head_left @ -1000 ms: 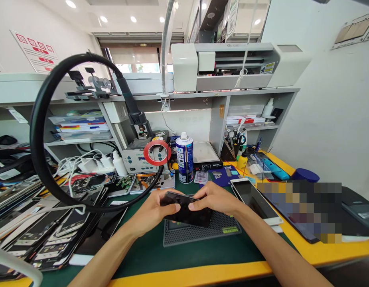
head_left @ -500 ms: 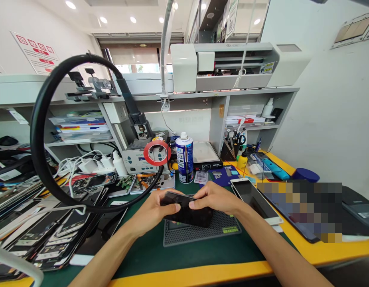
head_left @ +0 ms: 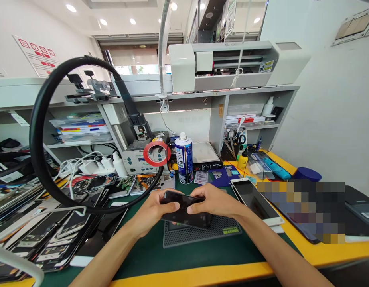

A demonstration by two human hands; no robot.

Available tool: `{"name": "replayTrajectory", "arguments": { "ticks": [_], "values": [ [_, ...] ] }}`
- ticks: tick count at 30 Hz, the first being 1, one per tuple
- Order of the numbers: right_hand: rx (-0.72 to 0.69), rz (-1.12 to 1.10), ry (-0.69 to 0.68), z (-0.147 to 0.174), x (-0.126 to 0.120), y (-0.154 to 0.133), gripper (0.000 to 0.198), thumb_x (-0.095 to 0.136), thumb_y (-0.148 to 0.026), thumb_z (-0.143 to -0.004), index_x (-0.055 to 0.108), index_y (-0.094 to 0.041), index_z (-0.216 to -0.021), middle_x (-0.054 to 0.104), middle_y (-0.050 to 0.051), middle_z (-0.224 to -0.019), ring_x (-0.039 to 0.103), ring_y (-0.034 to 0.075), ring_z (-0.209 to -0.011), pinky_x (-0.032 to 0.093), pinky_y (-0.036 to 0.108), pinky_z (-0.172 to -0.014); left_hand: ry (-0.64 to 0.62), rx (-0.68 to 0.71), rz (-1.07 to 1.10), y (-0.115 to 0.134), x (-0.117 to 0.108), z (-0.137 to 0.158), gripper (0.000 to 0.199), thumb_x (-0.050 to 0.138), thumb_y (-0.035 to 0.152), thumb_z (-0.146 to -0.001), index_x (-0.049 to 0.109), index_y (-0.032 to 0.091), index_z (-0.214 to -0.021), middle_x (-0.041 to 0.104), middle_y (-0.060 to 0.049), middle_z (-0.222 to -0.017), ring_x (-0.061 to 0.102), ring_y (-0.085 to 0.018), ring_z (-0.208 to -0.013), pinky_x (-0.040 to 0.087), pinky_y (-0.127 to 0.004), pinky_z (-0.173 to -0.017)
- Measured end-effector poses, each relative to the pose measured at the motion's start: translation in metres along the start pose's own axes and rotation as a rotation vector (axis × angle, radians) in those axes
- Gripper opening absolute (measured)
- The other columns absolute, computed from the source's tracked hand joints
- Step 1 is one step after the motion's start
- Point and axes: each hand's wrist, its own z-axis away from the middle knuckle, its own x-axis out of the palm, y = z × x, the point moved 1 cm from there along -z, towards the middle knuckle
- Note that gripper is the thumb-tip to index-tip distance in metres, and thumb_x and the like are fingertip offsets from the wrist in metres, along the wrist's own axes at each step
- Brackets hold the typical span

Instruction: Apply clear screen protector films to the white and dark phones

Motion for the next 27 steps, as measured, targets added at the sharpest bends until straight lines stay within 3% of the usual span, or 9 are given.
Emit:
{"name": "replayTrajectory", "arguments": {
  "ticks": [6, 12, 14, 16, 18, 22, 24, 27],
  "values": [
    [-0.008, 0.018, -0.014, 0.0005, 0.0018, 0.0012, 0.042, 0.063, -0.057, -0.081, 0.069, -0.018, -0.068, 0.044, -0.003, -0.057, 0.03, 0.01, -0.052, 0.023, 0.026, -0.051, 0.001, -0.05, -0.018, 0.0011, 0.0005, 0.002, 0.036, 0.073, 0.028, -0.078, 0.067, 0.015, -0.112, 0.068, -0.005, -0.083, 0.065, -0.02, -0.071, 0.055, -0.032, -0.06],
    [0.006, -0.034, 0.019, 0.0041, -0.0026, -0.0011, 0.054, 0.058, -0.065, -0.083, 0.059, -0.018, -0.055, 0.03, -0.005, -0.052, 0.02, 0.01, -0.05, 0.02, 0.027, -0.051, -0.021, -0.047, 0.014, 0.0021, 0.0002, 0.0019, 0.03, 0.074, 0.026, -0.078, 0.068, 0.015, -0.106, 0.067, -0.005, -0.079, 0.064, -0.019, -0.067, 0.055, -0.031, -0.058],
    [0.047, -0.089, 0.035, 0.0049, -0.0033, -0.0024, 0.058, 0.051, -0.068, -0.085, 0.062, -0.018, -0.059, 0.04, -0.003, -0.052, 0.03, 0.011, -0.05, 0.027, 0.027, -0.053, -0.022, -0.039, 0.029, 0.0018, 0.0001, 0.0016, 0.031, 0.074, 0.026, -0.078, 0.067, 0.015, -0.106, 0.067, -0.005, -0.08, 0.063, -0.018, -0.066, 0.054, -0.03, -0.056],
    [0.068, -0.164, 0.005, 0.0053, -0.0031, -0.0038, 0.06, 0.045, -0.068, -0.089, 0.07, -0.017, -0.07, 0.058, 0.002, -0.064, 0.047, 0.015, -0.059, 0.036, 0.028, -0.061, -0.002, -0.044, 0.041, 0.0016, 0.0, 0.0015, 0.032, 0.074, 0.024, -0.076, 0.067, 0.015, -0.106, 0.067, -0.005, -0.08, 0.063, -0.018, -0.066, 0.054, -0.03, -0.055],
    [0.051, -0.177, -0.028, 0.0052, -0.0027, -0.0048, 0.054, 0.048, -0.064, -0.089, 0.074, -0.017, -0.082, 0.066, 0.004, -0.076, 0.055, 0.018, -0.069, 0.04, 0.029, -0.067, 0.021, -0.052, 0.054, 0.0014, -0.0001, 0.0014, 0.03, 0.074, 0.023, -0.075, 0.068, 0.015, -0.103, 0.066, -0.004, -0.079, 0.063, -0.019, -0.066, 0.054, -0.029, -0.053],
    [-0.006, -0.093, -0.071, 0.0042, -0.0017, -0.0046, 0.027, 0.07, -0.039, -0.079, 0.073, -0.018, -0.097, 0.069, 0.001, -0.083, 0.059, 0.019, -0.073, 0.043, 0.027, -0.066, 0.04, -0.063, 0.084, -0.0005, -0.0012, 0.0001, 0.029, 0.074, 0.023, -0.074, 0.069, 0.014, -0.102, 0.066, -0.004, -0.076, 0.062, -0.018, -0.064, 0.053, -0.028, -0.052],
    [-0.023, -0.136, -0.067, 0.0034, -0.001, -0.0053, 0.026, 0.072, -0.03, -0.075, 0.073, -0.017, -0.098, 0.07, 0.002, -0.087, 0.061, 0.019, -0.077, 0.044, 0.027, -0.068, 0.038, -0.049, 0.144, -0.0008, -0.003, -0.0008, 0.028, 0.073, 0.022, -0.075, 0.069, 0.014, -0.102, 0.066, -0.005, -0.077, 0.062, -0.018, -0.064, 0.053, -0.029, -0.054],
    [-0.023, -0.303, 0.043, 0.002, 0.0002, -0.0071, 0.027, 0.076, -0.029, -0.071, 0.071, -0.014, -0.093, 0.07, 0.004, -0.088, 0.062, 0.02, -0.081, 0.045, 0.029, -0.073, 0.018, 0.048, 0.327, 0.003, -0.0066, -0.0017, 0.016, 0.067, 0.022, -0.08, 0.071, 0.014, -0.093, 0.068, -0.007, -0.084, 0.062, -0.02, -0.072, 0.055, -0.034, -0.065]
  ]
}}
